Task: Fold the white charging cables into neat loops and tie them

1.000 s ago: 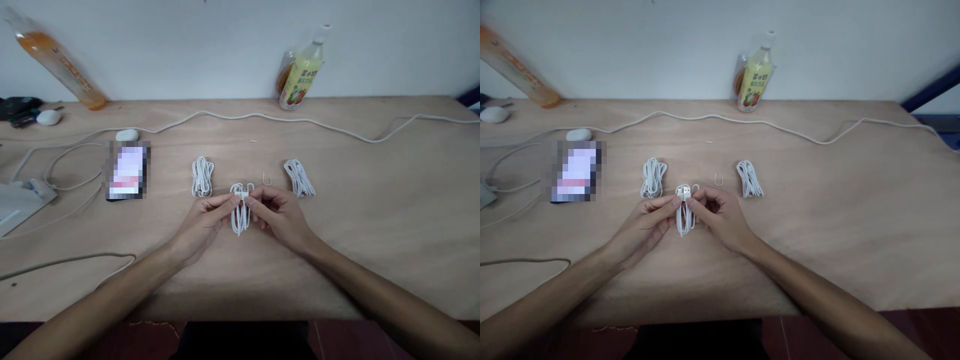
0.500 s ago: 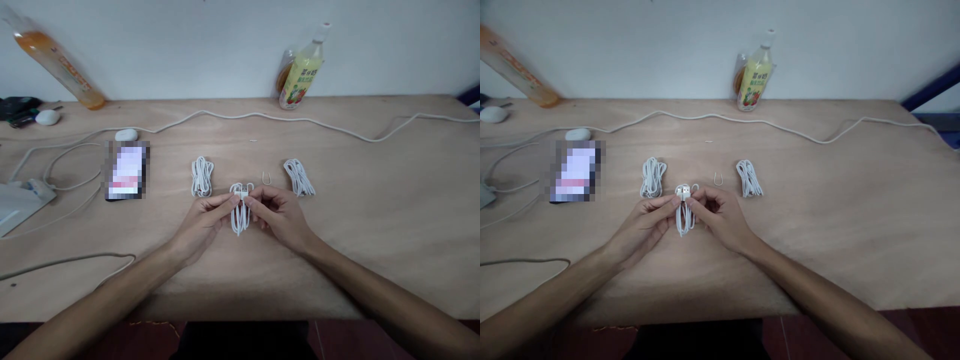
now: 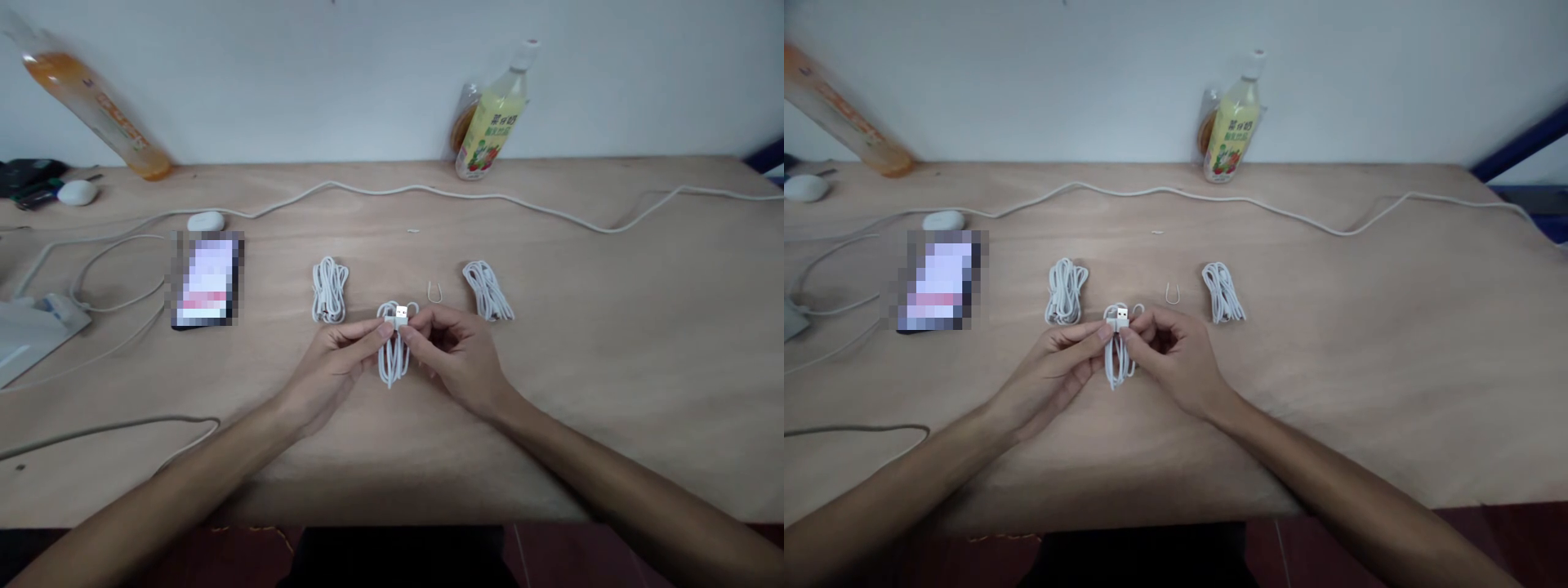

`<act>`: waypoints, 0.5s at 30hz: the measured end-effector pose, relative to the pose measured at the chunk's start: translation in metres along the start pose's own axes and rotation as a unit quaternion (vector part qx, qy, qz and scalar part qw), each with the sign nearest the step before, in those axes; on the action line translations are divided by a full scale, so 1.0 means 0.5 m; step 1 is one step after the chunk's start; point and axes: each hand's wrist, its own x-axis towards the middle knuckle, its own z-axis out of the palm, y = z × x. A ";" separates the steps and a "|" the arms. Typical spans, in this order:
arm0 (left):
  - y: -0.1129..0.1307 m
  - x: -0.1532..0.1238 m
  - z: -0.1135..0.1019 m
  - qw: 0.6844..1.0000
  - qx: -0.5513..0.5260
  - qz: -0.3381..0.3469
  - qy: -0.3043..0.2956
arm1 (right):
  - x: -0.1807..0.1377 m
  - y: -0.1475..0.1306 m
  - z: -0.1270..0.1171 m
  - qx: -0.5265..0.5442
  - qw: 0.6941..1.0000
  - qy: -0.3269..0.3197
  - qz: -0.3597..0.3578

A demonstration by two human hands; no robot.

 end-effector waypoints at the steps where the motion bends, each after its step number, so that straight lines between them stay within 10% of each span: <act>1: 0.000 0.000 0.000 1.000 0.000 0.000 0.000 | -0.001 0.000 0.001 -0.002 1.000 0.004 0.000; 15: -0.002 0.001 -0.001 1.000 -0.002 -0.002 -0.006 | -0.002 -0.003 0.003 0.004 1.000 0.012 -0.006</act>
